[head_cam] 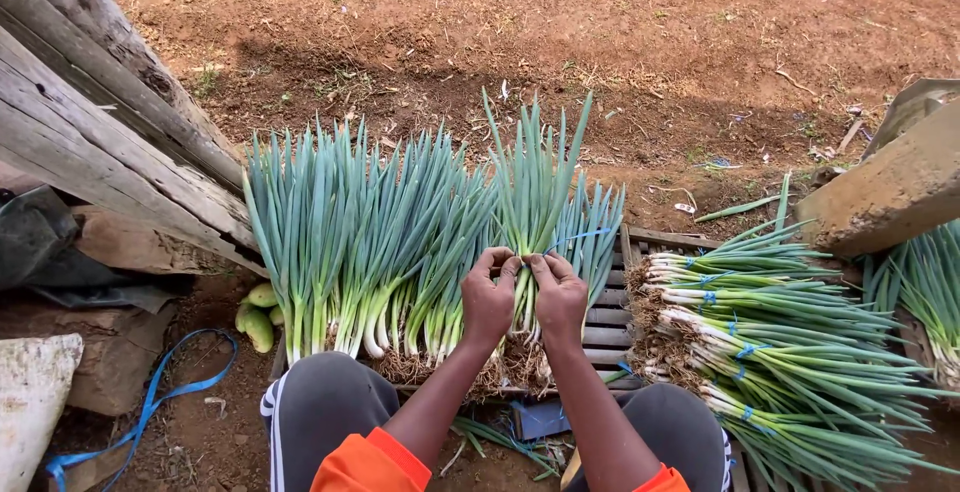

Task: Bundling harvested green onions using plastic ties

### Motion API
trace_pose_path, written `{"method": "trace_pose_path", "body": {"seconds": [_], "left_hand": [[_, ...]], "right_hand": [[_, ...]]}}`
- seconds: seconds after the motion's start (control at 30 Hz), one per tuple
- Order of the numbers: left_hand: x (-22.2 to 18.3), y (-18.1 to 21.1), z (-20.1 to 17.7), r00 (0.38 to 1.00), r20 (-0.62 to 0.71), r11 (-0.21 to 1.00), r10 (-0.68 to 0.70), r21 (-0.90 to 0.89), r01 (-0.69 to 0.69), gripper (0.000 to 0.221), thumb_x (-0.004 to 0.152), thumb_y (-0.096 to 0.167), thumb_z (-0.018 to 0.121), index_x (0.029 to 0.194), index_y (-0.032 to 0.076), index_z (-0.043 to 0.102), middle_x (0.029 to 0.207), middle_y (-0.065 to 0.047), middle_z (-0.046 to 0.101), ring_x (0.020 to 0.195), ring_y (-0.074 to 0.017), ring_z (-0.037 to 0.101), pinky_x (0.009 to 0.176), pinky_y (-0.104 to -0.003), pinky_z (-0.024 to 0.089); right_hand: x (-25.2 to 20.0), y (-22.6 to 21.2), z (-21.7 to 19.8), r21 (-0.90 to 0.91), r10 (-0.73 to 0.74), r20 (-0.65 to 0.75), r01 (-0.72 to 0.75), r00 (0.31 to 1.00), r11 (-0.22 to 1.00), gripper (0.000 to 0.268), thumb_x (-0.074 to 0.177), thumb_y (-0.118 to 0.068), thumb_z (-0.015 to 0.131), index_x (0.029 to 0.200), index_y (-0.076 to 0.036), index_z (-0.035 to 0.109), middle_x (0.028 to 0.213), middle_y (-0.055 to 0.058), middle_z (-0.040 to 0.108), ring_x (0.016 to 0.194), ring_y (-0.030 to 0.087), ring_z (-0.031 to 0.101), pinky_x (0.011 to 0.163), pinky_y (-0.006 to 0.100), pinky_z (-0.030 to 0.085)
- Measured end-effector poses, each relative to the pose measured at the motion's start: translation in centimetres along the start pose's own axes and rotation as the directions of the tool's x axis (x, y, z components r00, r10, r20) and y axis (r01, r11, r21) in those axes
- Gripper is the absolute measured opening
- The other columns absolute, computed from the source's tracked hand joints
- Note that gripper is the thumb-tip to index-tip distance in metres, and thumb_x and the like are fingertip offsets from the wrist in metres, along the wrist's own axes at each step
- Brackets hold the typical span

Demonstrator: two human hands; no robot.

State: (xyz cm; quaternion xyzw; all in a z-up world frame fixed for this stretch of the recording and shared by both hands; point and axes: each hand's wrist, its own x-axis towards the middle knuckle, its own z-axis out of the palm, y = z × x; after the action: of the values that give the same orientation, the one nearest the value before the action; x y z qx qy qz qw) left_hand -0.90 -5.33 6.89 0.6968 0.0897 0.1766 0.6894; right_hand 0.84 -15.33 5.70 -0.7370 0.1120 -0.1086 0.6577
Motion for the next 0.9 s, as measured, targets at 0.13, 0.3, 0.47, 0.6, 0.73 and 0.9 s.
{"method": "trace_pose_path", "body": {"seconds": [0.13,0.3,0.47,0.6,0.73,0.9], "left_hand": [[-0.1,0.0,-0.1,1.000,0.003,0.999,-0.028,0.046,0.028,0.010,0.098,0.019,0.067,0.096,0.010,0.070,0.084,-0.014,0.074,0.082,-0.0300,0.074,0.074,-0.044,0.059],[-0.3,0.8,0.0,1.000,0.000,0.992,0.022,0.126,-0.022,0.011,0.098,0.020,0.067,0.095,0.010,0.069,0.081,-0.016,0.074,0.081,-0.0379,0.074,0.072,-0.047,0.058],[0.1,0.3,0.0,0.999,-0.008,0.989,0.053,0.138,-0.051,0.010,0.098,0.020,0.066,0.095,0.010,0.069,0.081,-0.016,0.073,0.081,-0.0383,0.074,0.072,-0.047,0.058],[-0.1,-0.1,-0.2,0.996,-0.021,0.984,0.089,0.159,-0.085,0.011,0.098,0.021,0.067,0.096,0.011,0.069,0.082,-0.016,0.073,0.081,-0.0375,0.074,0.072,-0.046,0.058],[-0.7,0.1,-0.4,0.980,-0.060,0.974,0.188,0.140,-0.179,0.009,0.099,0.018,0.066,0.096,0.009,0.069,0.083,-0.017,0.072,0.083,-0.0391,0.072,0.071,-0.043,0.060],[-0.5,-0.3,-0.5,0.945,-0.062,0.936,0.322,0.168,-0.308,0.006,0.096,0.018,0.071,0.093,0.014,0.072,0.083,-0.007,0.071,0.081,-0.0289,0.073,0.069,-0.036,0.061]], "right_hand": [[-0.7,0.5,0.2,-0.052,-0.128,-0.080,0.124,0.989,0.991,0.015,0.093,-0.018,0.077,0.099,-0.006,0.083,0.118,0.027,0.064,0.113,0.036,0.065,0.104,0.048,0.049],[-0.4,1.9,0.2,-0.231,-0.293,-0.135,0.257,0.947,0.938,0.010,0.091,-0.026,0.082,0.093,-0.016,0.084,0.100,0.006,0.058,0.102,0.022,0.063,0.099,0.036,0.049],[-1.1,-0.3,0.6,-0.158,-0.314,-0.136,0.292,0.940,0.943,0.008,0.092,-0.021,0.080,0.095,-0.015,0.084,0.089,0.007,0.059,0.089,0.017,0.063,0.087,0.030,0.052],[-2.3,-2.1,0.7,-0.123,-0.411,-0.114,0.398,0.904,0.909,0.007,0.092,-0.015,0.079,0.093,-0.009,0.083,0.090,0.009,0.067,0.088,0.019,0.067,0.089,0.034,0.052],[-1.8,-1.3,0.6,-0.101,-0.396,-0.062,0.389,0.916,0.916,0.007,0.094,-0.014,0.078,0.092,-0.012,0.083,0.084,0.005,0.069,0.082,0.016,0.068,0.084,0.032,0.053],[-0.9,-0.9,0.4,-0.085,-0.353,0.016,0.353,0.935,0.932,0.006,0.094,-0.013,0.077,0.092,-0.010,0.082,0.081,0.009,0.071,0.083,0.013,0.067,0.082,0.034,0.052]]}}
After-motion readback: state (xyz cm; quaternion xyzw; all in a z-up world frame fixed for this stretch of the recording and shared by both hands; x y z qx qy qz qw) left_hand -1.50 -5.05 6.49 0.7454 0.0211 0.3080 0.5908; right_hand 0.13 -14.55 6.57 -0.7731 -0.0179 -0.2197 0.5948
